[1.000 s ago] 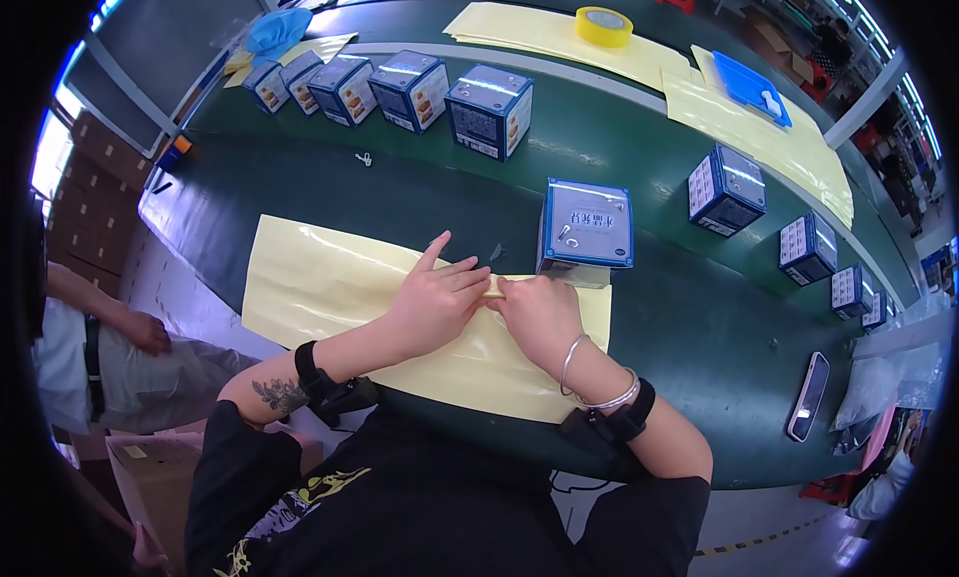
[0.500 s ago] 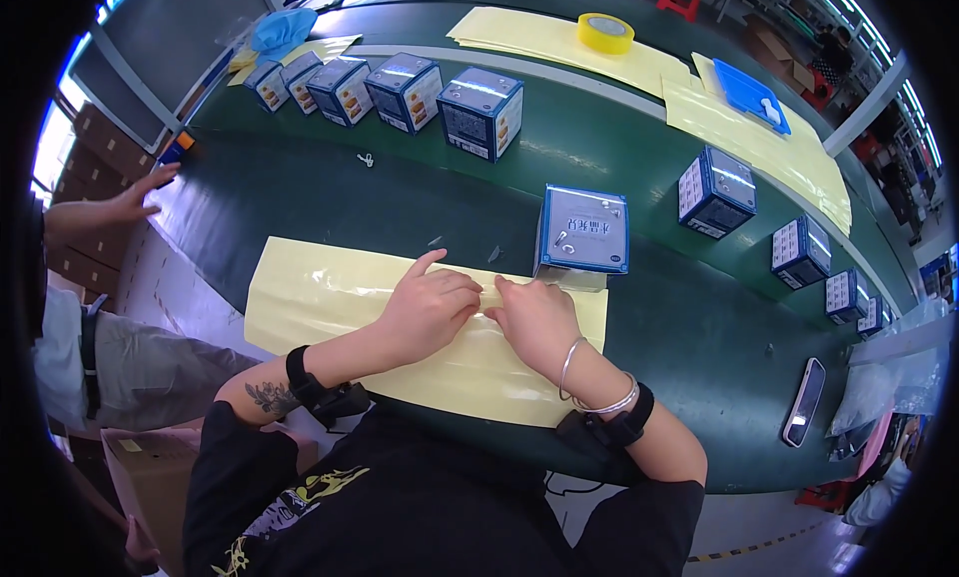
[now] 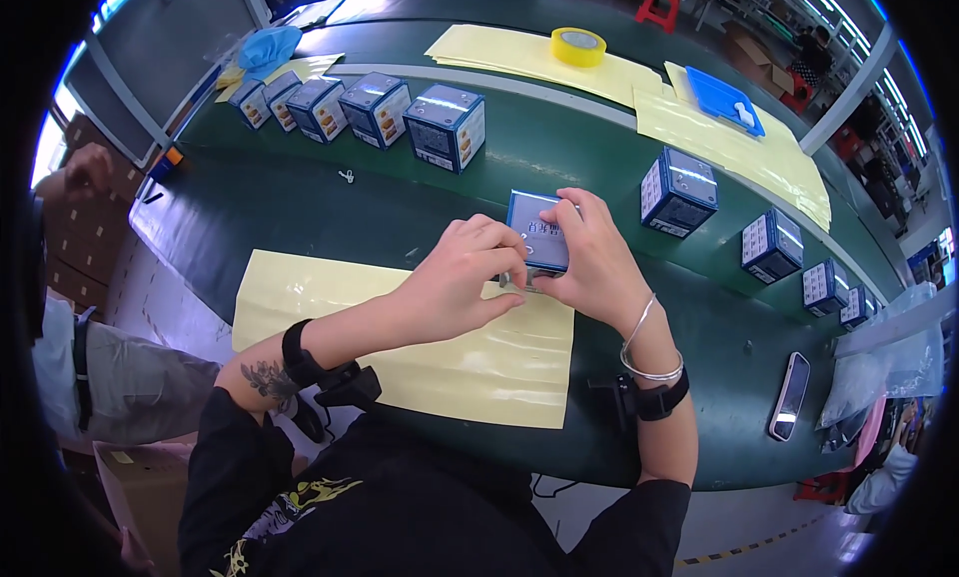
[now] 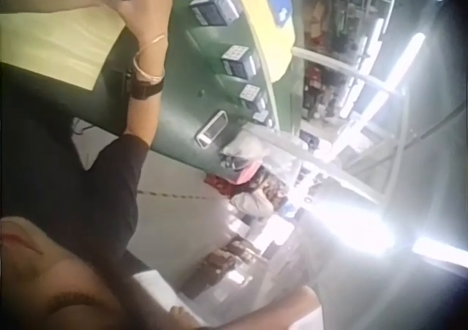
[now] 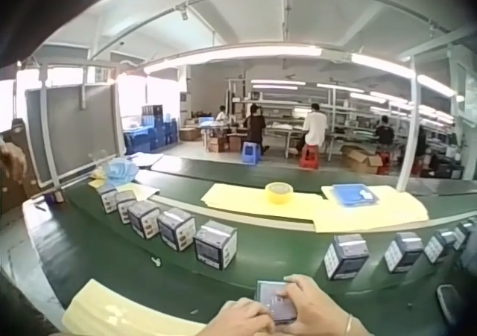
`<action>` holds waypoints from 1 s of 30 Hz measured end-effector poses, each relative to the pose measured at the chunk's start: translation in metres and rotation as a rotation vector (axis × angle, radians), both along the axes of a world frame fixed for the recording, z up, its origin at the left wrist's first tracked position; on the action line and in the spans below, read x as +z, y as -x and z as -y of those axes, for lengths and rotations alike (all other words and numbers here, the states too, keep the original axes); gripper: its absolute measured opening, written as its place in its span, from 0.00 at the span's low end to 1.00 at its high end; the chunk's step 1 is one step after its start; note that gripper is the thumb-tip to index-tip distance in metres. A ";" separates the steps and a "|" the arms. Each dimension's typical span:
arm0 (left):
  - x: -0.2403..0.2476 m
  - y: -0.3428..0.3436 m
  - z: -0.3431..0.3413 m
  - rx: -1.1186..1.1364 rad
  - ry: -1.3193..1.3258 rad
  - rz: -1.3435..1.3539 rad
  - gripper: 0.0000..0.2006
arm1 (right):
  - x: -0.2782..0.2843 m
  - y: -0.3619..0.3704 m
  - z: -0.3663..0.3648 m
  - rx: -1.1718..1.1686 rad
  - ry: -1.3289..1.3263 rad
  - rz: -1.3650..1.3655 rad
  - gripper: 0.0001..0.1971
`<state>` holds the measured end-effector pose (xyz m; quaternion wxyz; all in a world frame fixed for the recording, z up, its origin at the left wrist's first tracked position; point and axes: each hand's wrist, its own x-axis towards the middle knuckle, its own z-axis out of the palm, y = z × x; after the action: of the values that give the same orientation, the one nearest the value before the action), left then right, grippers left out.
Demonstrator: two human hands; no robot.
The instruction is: The person peels a sticker from a backing sheet, applies it to a box, and moves the box aside, repeating this process for several boxes.
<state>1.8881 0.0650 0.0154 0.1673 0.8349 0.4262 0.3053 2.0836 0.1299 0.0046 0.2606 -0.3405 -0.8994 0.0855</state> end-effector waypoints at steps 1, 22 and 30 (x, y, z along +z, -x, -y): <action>-0.003 -0.007 -0.002 -0.005 -0.020 -0.025 0.08 | -0.002 -0.001 -0.002 0.048 0.090 -0.062 0.34; -0.033 -0.043 -0.019 0.058 -0.830 -0.207 0.07 | -0.007 -0.020 -0.004 0.063 0.022 -0.026 0.30; -0.038 -0.048 -0.022 0.131 -0.726 -0.107 0.08 | -0.010 -0.021 -0.002 0.088 0.017 -0.089 0.35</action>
<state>1.9359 0.0868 -0.0223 -0.1823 0.8256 0.3509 0.4025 2.1044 0.1318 -0.0059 0.2935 -0.2989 -0.9001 0.1197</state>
